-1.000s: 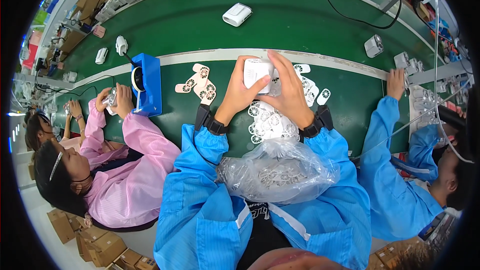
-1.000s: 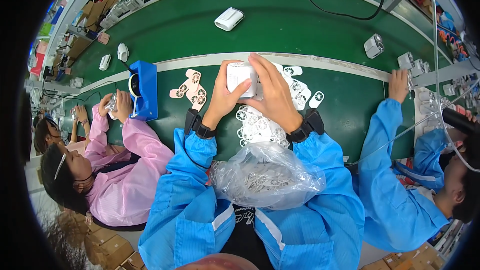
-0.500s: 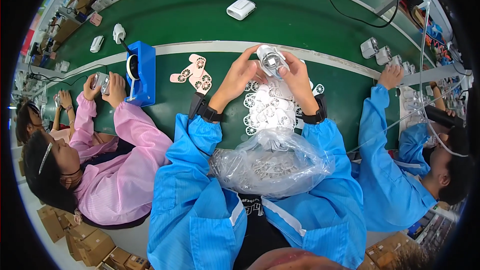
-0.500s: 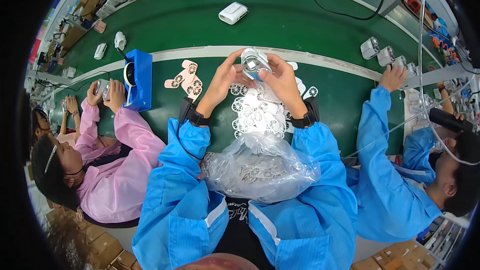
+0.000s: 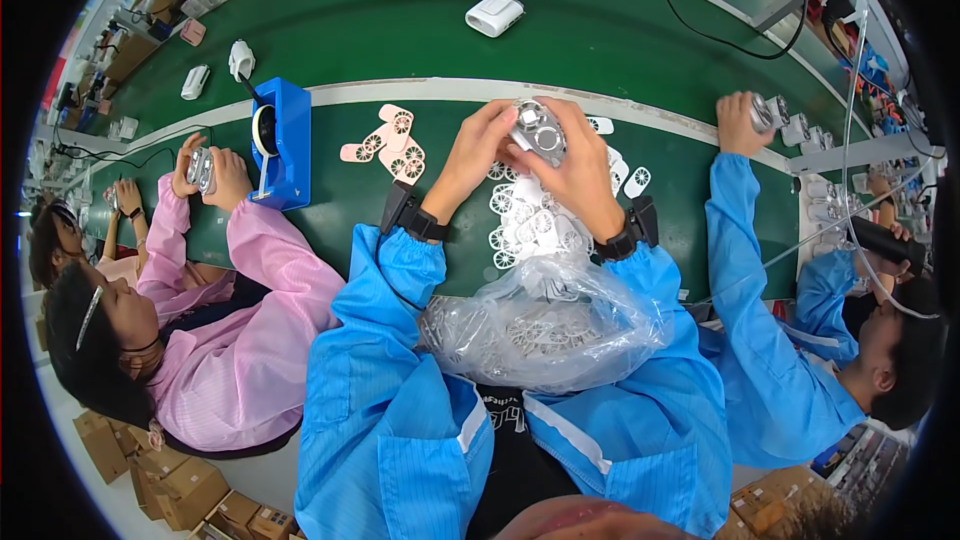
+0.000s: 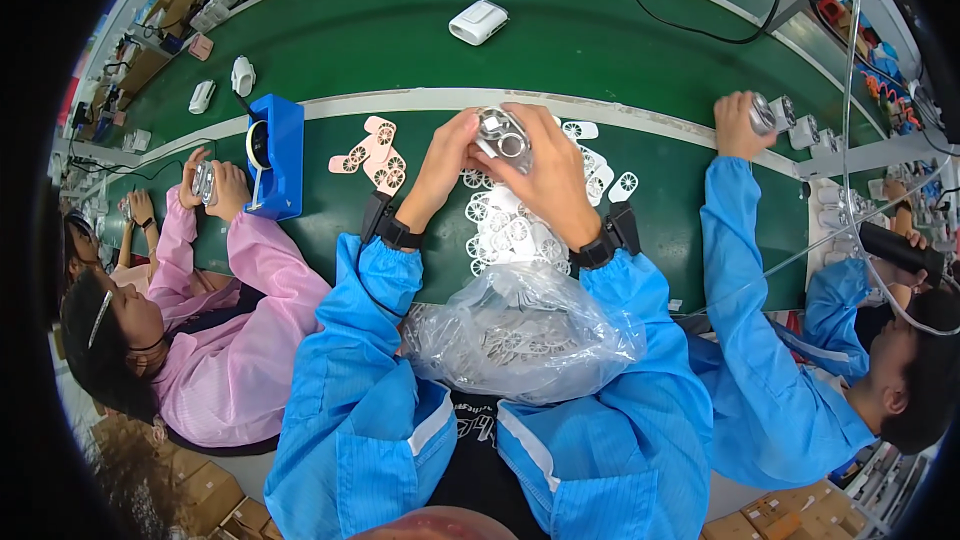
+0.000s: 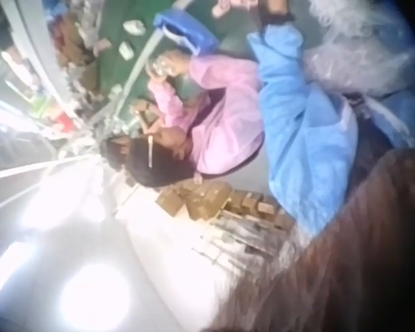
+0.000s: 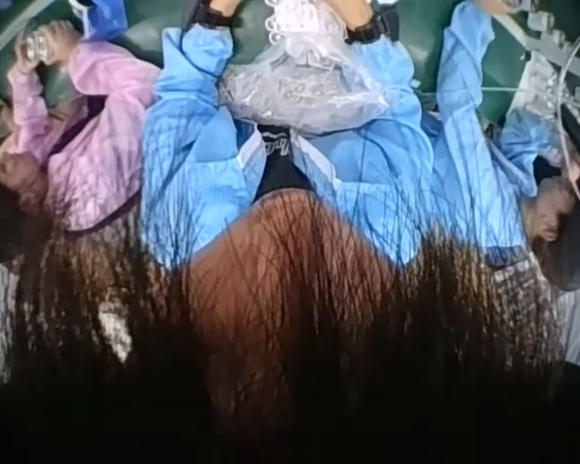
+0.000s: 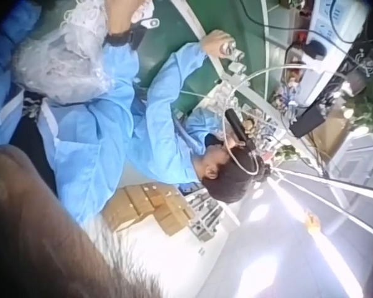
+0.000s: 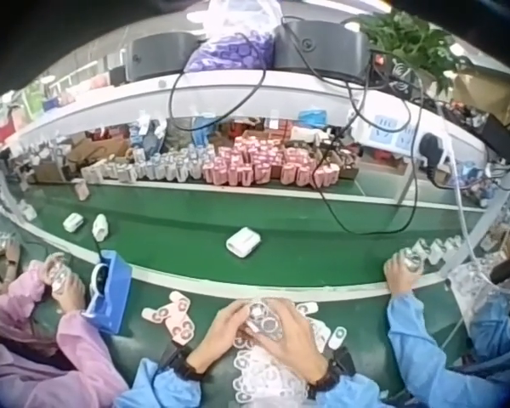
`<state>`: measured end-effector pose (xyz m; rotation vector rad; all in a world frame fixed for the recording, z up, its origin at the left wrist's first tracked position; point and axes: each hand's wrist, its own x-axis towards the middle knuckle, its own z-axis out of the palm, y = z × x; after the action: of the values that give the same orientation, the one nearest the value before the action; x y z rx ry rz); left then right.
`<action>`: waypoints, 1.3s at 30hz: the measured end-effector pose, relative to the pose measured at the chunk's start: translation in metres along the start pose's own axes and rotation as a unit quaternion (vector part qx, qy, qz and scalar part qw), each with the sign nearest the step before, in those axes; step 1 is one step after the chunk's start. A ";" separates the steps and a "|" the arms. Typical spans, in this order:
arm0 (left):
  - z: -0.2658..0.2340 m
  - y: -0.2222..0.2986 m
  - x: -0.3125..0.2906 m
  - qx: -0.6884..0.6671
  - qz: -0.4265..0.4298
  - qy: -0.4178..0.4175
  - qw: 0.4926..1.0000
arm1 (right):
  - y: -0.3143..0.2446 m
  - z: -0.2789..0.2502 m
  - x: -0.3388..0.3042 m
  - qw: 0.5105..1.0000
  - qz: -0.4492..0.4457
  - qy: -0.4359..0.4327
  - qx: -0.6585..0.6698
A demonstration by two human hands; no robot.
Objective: The person picks up a white plastic housing and a white plastic fan cover, presses the cover into the housing by hand, and places the assembled unit onto the conveyor belt, repeating the process.
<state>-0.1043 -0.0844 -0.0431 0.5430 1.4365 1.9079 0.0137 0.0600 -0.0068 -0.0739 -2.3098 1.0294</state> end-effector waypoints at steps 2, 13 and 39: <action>0.003 0.005 -0.004 -0.012 -0.018 -0.021 1.000 | 0.002 -0.003 0.005 0.999 0.001 0.006 -0.042; 0.008 0.015 0.009 0.041 0.058 -0.007 0.997 | 0.164 -0.058 0.082 0.953 0.180 0.069 -0.233; 0.000 0.010 0.000 0.093 0.068 0.008 0.993 | 0.001 -0.105 0.034 0.796 0.005 0.007 0.605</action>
<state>-0.1072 -0.0858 -0.0334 0.7312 1.6350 1.8964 0.0426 0.1393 0.0639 0.4135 -1.2336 2.2669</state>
